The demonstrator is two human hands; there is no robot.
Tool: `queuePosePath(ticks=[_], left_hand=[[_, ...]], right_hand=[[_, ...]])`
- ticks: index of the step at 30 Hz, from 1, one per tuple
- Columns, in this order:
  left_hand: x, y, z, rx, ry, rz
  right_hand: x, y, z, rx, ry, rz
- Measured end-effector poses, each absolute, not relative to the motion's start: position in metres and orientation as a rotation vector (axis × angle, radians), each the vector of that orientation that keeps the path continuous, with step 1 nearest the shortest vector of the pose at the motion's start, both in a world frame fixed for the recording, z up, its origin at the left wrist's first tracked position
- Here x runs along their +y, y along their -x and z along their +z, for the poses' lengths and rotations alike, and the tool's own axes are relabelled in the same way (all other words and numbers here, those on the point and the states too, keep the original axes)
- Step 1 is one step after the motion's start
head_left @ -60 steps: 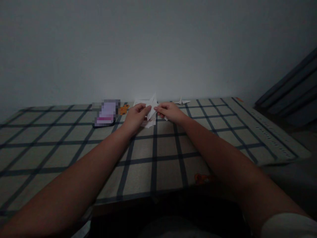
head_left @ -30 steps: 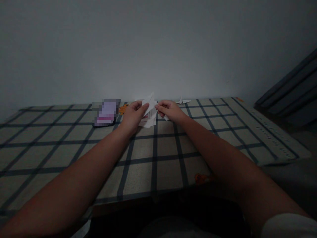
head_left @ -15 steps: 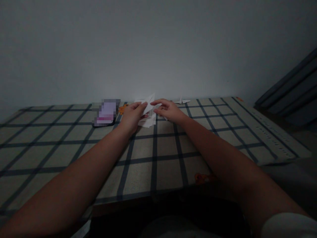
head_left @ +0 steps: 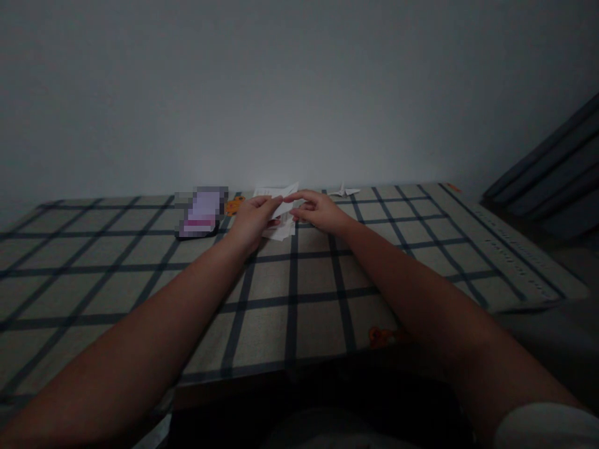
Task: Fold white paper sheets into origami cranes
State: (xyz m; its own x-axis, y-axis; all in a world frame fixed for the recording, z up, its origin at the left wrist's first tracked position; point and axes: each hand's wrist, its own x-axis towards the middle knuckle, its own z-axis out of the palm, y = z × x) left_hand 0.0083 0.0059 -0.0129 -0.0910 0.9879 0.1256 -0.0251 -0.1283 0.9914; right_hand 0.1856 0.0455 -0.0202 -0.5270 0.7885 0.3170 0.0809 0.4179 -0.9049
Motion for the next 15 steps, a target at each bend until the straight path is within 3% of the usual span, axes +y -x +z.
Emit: queuePosePath(ticks=[15], left_hand=[[0.0088,-0.0074,-0.0141,1.203,-1.211,1.336]], right_hand=[[0.0537,-0.1881,-0.0281,-1.929,0.717,1.024]])
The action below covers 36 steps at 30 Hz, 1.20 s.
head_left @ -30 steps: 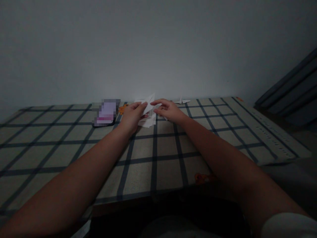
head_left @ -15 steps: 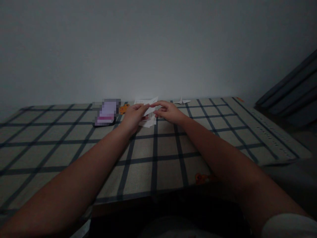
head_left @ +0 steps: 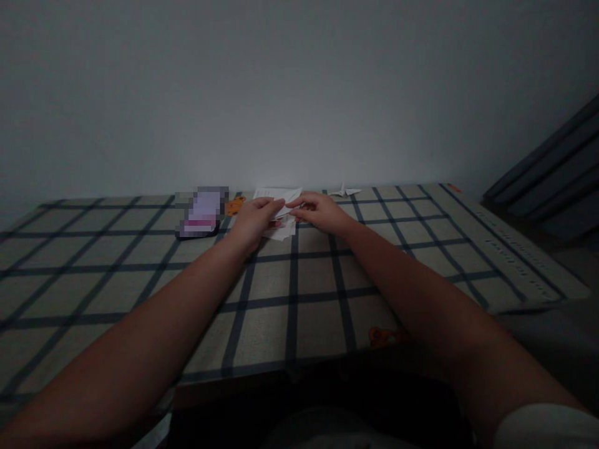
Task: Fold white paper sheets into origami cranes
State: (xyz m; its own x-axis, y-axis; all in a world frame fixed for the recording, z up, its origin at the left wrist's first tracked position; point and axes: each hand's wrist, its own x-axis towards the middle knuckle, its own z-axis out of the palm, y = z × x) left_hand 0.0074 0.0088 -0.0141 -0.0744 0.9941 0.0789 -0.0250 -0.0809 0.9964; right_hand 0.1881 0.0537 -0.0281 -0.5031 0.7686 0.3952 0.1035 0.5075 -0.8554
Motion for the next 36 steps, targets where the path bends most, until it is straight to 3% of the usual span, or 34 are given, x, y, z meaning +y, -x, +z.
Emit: queuePosePath(ticks=[23,36], left_hand=[[0.0036,-0.0089,-0.0122,1.172,-1.259,1.312],[0.0061,-0.0064,-0.0146,1.155,-1.309,1.258]], right_hand=[[0.0556,-0.1909,-0.0251,-1.995,0.740,0.835],[0.0502,-0.1887,-0.0203,-1.857,0.801,1.016]])
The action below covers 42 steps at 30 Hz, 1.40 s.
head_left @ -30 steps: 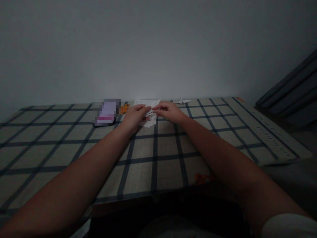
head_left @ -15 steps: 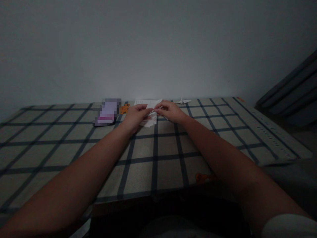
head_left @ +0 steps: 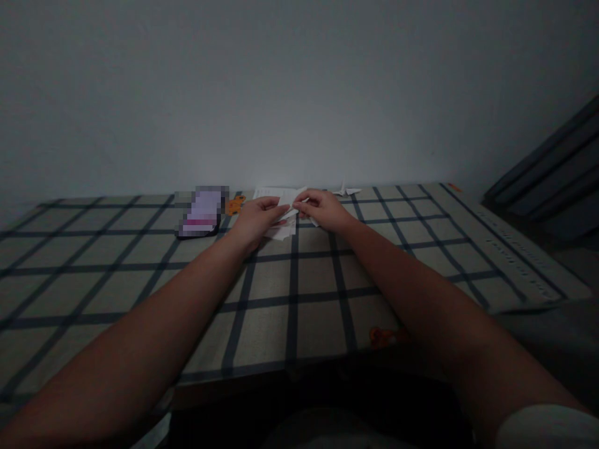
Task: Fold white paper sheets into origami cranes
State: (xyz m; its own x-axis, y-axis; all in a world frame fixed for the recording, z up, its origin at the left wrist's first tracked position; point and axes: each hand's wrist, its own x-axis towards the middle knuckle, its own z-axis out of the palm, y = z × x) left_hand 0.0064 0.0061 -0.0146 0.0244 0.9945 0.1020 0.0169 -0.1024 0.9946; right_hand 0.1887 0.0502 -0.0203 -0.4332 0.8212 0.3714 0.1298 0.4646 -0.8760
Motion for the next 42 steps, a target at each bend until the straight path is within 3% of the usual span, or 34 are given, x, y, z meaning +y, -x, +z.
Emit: queuePosePath(ticks=[35,42], left_hand=[[0.008,-0.009,-0.017,1.169,-1.317,1.326],[0.005,-0.010,-0.014,1.146,-1.342,1.317]], right_hand=[[0.050,-0.186,-0.018,-1.601,0.808,1.060],[0.046,-0.184,-0.016,-1.742,0.864,1.196]])
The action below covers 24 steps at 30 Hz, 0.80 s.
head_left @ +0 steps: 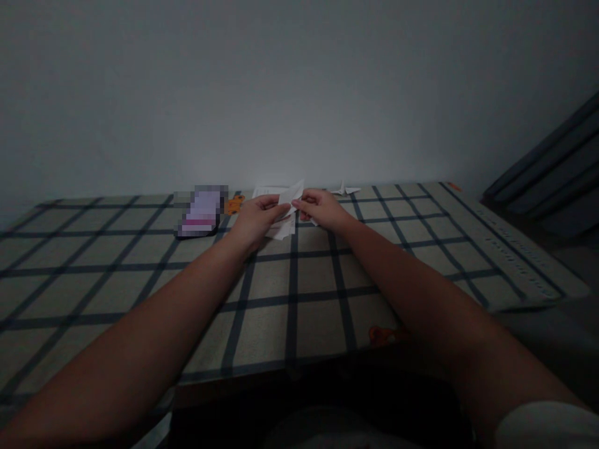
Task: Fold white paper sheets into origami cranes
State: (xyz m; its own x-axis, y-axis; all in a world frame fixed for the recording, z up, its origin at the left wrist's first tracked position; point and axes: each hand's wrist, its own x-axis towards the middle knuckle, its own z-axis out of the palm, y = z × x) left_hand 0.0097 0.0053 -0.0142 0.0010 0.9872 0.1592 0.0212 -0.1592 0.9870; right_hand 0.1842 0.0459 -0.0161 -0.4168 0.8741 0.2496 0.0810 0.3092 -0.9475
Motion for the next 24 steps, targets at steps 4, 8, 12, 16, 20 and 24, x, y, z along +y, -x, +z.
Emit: queuePosePath(ticks=[4,8,12,16,20,24], left_hand=[[0.0055,-0.0113,-0.0142,1.074,-1.298,1.296],[0.0083,-0.0113,-0.0158,1.015,-1.204,1.315],[0.0109,-0.0083,-0.0183,0.983,-1.179,1.317],[0.0117,-0.0053,-0.0201,0.951,-1.207,1.201],[0.0087,-0.0059,-0.0176,0.955,-1.198,1.170],[0.0059,-0.0068,-0.0145,0.959,-1.224,1.100]], right_hand=[[0.0462,-0.1852,-0.0160,-1.747,0.864,1.185],[0.0464,-0.1860,-0.0153,-1.729,0.860,1.197],[0.0458,-0.1870,-0.0133,-1.713,0.864,1.190],[0.0451,-0.1896,-0.0112,-1.697,0.884,1.173],[0.0456,-0.1909,-0.0114,-1.697,0.861,1.205],[0.0468,-0.1904,-0.0131,-1.678,0.845,1.187]])
